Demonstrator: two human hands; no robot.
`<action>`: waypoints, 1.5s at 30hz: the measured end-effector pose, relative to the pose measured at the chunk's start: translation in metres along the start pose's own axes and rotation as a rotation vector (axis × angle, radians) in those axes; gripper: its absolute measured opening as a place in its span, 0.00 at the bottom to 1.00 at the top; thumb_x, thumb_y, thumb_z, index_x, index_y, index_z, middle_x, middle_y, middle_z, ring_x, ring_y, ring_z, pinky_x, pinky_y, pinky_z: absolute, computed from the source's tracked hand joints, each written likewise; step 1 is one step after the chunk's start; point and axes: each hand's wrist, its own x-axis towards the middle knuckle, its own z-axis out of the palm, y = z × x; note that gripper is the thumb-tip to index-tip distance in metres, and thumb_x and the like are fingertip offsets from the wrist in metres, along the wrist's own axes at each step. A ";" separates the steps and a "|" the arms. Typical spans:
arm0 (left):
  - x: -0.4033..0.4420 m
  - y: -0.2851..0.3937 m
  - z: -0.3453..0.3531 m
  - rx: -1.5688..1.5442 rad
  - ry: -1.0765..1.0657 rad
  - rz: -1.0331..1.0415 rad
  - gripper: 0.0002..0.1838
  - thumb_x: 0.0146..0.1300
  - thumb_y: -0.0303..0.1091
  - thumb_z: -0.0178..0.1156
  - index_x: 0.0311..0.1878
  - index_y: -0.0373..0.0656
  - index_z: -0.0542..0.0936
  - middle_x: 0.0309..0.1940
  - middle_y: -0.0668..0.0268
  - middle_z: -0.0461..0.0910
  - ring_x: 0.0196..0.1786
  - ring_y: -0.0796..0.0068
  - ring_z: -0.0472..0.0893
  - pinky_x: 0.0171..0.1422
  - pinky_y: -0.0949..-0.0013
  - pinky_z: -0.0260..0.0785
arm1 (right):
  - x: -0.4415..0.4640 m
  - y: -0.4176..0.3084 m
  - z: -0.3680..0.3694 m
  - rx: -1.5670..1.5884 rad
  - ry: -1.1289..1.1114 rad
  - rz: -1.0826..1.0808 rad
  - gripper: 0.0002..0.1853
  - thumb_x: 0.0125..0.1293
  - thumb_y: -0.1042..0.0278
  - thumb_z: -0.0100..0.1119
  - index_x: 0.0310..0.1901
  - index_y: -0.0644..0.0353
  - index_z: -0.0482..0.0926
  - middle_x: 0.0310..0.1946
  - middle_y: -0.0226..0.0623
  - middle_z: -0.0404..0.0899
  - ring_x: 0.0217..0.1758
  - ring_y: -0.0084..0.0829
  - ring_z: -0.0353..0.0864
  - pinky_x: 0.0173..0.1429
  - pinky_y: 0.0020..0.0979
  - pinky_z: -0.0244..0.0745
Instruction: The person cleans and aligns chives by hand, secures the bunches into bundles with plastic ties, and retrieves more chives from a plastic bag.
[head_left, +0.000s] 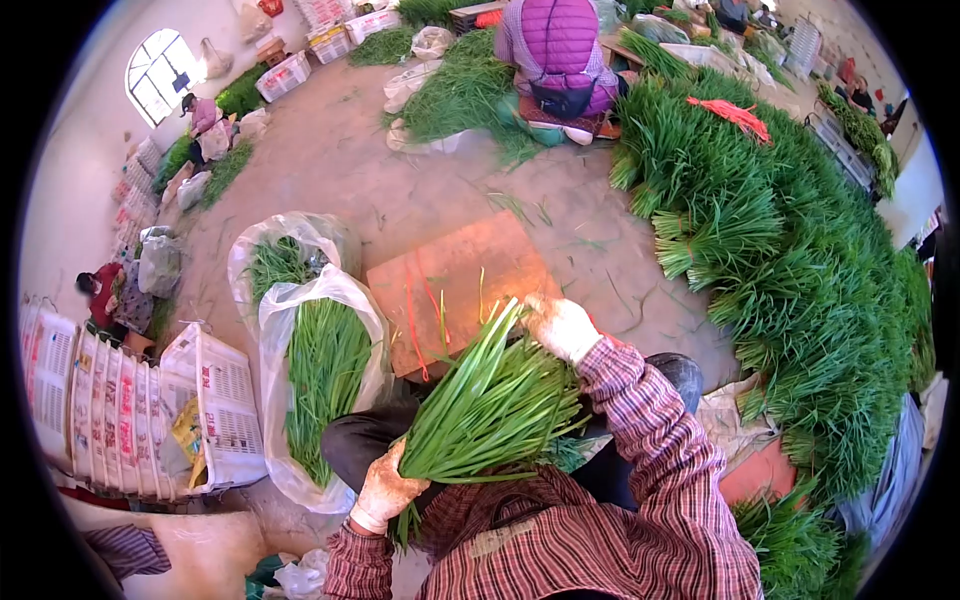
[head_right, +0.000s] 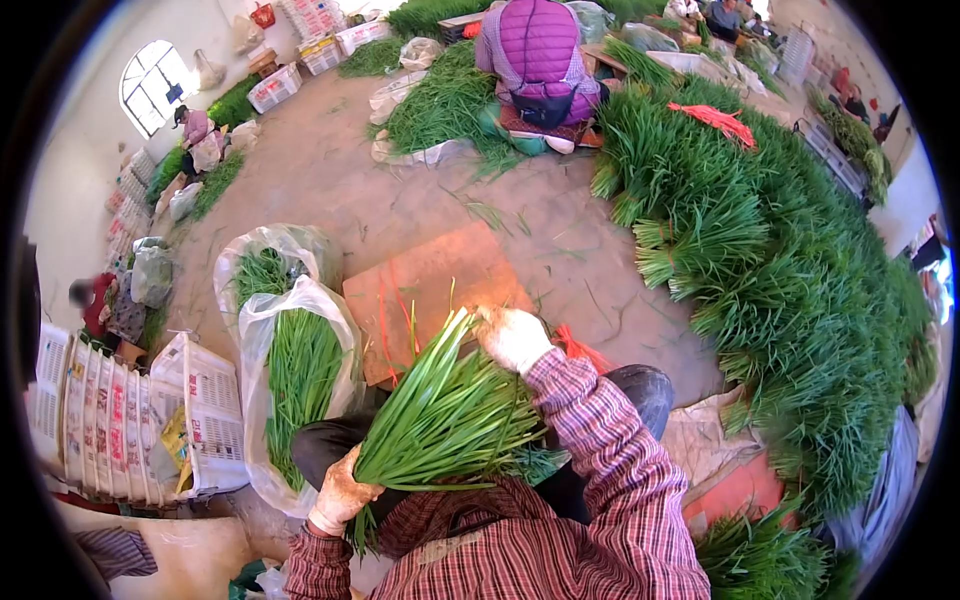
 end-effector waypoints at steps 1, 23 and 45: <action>-0.003 0.010 0.000 -0.034 -0.028 -0.054 0.36 0.53 0.21 0.68 0.69 0.38 0.74 0.37 0.67 0.84 0.30 0.81 0.77 0.37 0.72 0.75 | 0.007 0.012 0.002 -0.082 0.014 -0.106 0.16 0.72 0.57 0.52 0.54 0.57 0.79 0.38 0.51 0.85 0.42 0.51 0.86 0.47 0.49 0.80; -0.006 -0.051 0.027 -0.656 -0.001 -0.145 0.19 0.71 0.24 0.61 0.59 0.23 0.71 0.41 0.39 0.84 0.27 0.67 0.84 0.36 0.70 0.80 | -0.032 0.001 -0.101 0.565 -0.254 0.231 0.42 0.74 0.32 0.51 0.75 0.60 0.65 0.77 0.50 0.62 0.80 0.42 0.61 0.81 0.36 0.57; -0.016 -0.018 0.038 -0.383 0.038 -0.155 0.11 0.64 0.26 0.67 0.48 0.34 0.82 0.31 0.67 0.84 0.29 0.79 0.78 0.33 0.74 0.72 | -0.014 -0.020 -0.037 0.456 -0.183 0.192 0.23 0.70 0.55 0.64 0.62 0.56 0.78 0.48 0.41 0.86 0.51 0.36 0.86 0.58 0.36 0.78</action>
